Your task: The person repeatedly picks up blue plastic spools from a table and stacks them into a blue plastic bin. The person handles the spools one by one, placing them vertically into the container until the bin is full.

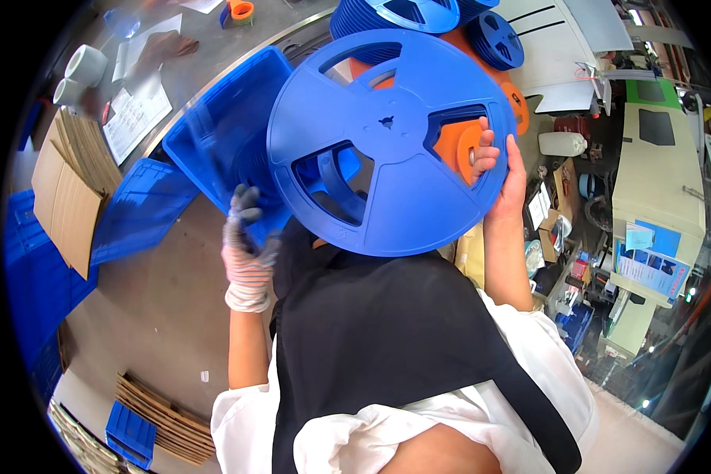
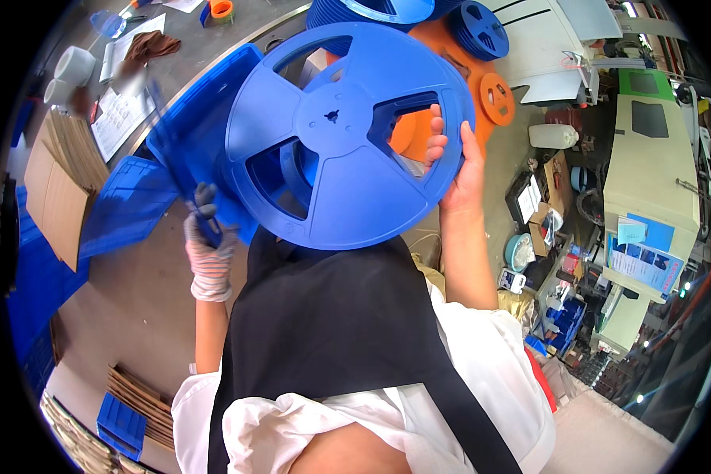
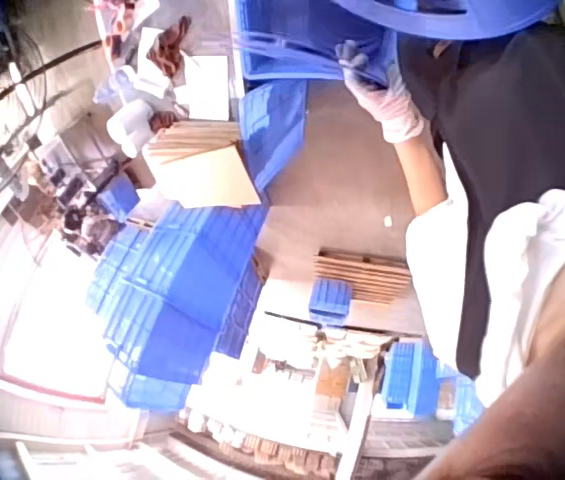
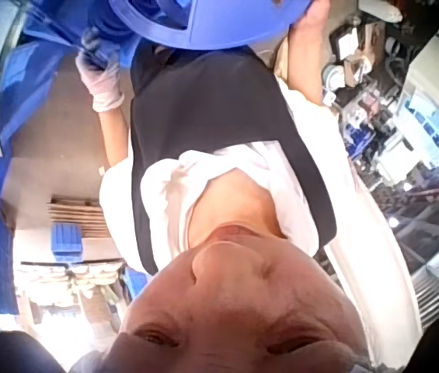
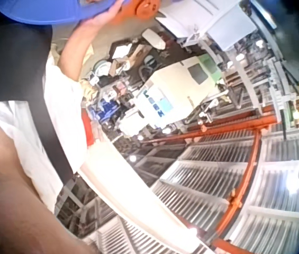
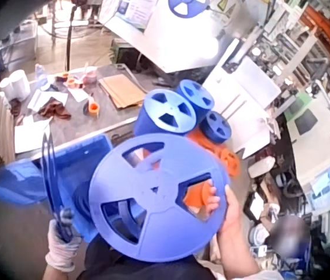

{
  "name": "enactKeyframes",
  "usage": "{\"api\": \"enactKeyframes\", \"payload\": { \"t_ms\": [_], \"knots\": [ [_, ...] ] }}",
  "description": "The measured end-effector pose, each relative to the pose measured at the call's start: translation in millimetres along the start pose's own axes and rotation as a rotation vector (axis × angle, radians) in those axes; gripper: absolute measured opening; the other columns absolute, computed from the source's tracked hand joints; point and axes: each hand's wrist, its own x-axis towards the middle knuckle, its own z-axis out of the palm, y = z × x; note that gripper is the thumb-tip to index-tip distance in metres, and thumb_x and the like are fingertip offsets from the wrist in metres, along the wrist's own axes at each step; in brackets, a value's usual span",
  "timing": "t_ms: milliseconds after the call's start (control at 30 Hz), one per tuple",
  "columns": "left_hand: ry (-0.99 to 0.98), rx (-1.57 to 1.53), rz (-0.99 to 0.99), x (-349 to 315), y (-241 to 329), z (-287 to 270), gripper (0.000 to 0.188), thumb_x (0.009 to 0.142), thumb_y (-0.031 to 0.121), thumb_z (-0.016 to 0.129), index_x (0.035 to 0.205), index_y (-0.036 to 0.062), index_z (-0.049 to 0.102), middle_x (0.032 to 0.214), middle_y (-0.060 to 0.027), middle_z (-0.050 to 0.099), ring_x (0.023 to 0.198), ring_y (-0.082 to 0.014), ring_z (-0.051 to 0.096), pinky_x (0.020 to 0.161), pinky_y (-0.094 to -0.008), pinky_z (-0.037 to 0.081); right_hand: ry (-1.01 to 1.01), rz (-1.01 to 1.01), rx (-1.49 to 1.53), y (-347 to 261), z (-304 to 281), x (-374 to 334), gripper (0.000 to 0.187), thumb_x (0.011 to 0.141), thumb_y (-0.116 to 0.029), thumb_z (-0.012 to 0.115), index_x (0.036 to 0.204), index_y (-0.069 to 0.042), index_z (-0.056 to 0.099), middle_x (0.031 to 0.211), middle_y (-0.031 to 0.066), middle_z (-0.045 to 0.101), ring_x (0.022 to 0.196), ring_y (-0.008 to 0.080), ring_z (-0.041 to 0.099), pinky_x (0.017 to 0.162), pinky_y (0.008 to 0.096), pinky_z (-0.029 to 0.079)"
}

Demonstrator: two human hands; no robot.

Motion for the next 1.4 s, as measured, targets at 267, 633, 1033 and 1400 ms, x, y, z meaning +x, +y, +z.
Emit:
{"api": "enactKeyframes", "payload": {
  "t_ms": [267,633,1033,1400],
  "knots": [
    [-0.492,0.332,0.454,25.4,31.5,29.7,0.033,0.063,0.005,0.065,0.097,0.0034,0.062,0.101,-0.0108,0.067,0.103,-0.0317,0.063,0.097,-0.0519,0.045,-0.008,0.15,-0.046,19.3,29.2,24.8,0.052,0.101,-0.034,0.046,0.133,0.006,0.043,0.125,0.0198,0.058,0.103,0.026,0.065,0.077,0.0353,0.06],
    [0.356,-1.108,-0.739,11.4,-22.2,-0.3,0.033,0.09,0.026,0.068,0.111,0.0029,0.056,0.088,-0.0059,0.061,0.088,-0.0236,0.064,0.09,-0.044,0.055,0.273,-0.087,-0.982,12.0,1.2,0.8,0.046,0.094,-0.027,0.061,0.13,-0.001,0.047,0.114,0.0142,0.064,0.077,0.0142,0.065,0.052,0.0187,0.042],
    [0.516,-1.361,-0.514,-21.6,-45.8,-39.5,0.031,0.094,0.019,0.062,0.118,0.0027,0.053,0.09,-0.0035,0.059,0.084,-0.0174,0.058,0.091,-0.038,0.055,0.449,-0.318,-0.742,-8.8,-30.2,-24.9,0.058,0.102,-0.05,0.032,0.128,-0.002,0.051,0.109,0.0096,0.062,0.079,0.0139,0.059,0.054,0.0222,0.041],
    [0.479,-0.909,-0.553,-22.6,-36.3,-44.4,0.035,0.091,0.016,0.062,0.119,0.0002,0.049,0.103,-0.0127,0.059,0.105,-0.0316,0.059,0.104,-0.0508,0.043,0.084,-0.359,-0.316,-43.6,-70.6,-52.8,0.058,0.101,-0.047,0.038,0.136,0.0,0.043,0.087,0.005,0.058,0.065,0.0127,0.049,0.054,0.0245,0.038]
  ]
}}
